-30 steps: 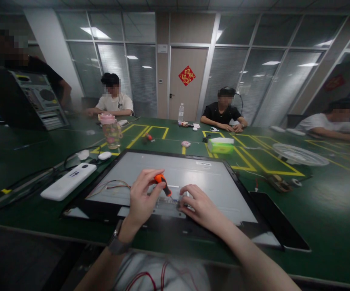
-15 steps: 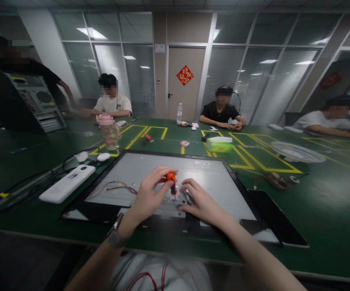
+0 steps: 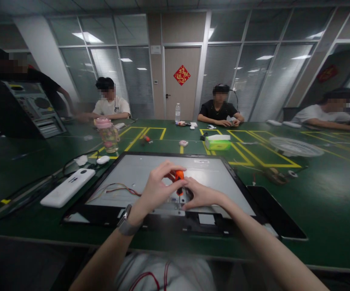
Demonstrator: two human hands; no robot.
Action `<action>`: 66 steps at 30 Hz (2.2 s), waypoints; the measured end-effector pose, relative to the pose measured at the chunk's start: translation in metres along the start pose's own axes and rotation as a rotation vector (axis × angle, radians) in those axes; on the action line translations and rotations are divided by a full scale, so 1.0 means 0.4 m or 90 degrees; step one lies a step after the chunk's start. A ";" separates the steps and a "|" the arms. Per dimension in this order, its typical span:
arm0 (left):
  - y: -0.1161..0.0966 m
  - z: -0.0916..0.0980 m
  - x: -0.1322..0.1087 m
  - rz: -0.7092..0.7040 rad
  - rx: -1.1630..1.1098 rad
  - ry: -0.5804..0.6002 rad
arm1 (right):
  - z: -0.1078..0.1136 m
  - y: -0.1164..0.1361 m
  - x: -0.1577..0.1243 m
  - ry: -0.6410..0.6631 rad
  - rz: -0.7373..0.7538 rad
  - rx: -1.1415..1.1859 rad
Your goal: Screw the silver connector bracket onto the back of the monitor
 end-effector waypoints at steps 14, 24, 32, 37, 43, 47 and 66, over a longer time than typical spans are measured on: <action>0.061 0.109 -0.019 0.095 -0.021 -0.178 | 0.022 0.072 -0.034 -0.164 0.060 0.100; 0.064 0.154 -0.027 0.065 -0.026 -0.356 | -0.021 0.120 -0.036 -0.082 0.154 -0.099; 0.064 0.154 -0.027 0.062 -0.029 -0.350 | -0.018 0.128 -0.036 -0.053 0.135 -0.092; 0.068 0.153 -0.029 0.071 -0.047 -0.350 | -0.018 0.131 -0.040 -0.051 0.145 -0.128; 0.070 0.154 -0.030 0.081 -0.062 -0.348 | -0.025 0.144 -0.043 -0.058 0.143 -0.128; 0.068 0.159 -0.031 0.082 -0.066 -0.360 | -0.012 0.135 -0.043 -0.094 0.110 0.032; 0.069 0.161 -0.032 0.075 -0.059 -0.367 | -0.007 0.117 -0.046 -0.131 0.153 0.064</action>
Point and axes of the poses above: each hand's wrist, its own x-axis towards the middle knuckle, its own z-axis out of the back of the hand, y = z × x, the point moved 5 cm from there along x, towards the middle knuckle, and after that the axes turned 1 degree about -x, right-handed, at the moved point
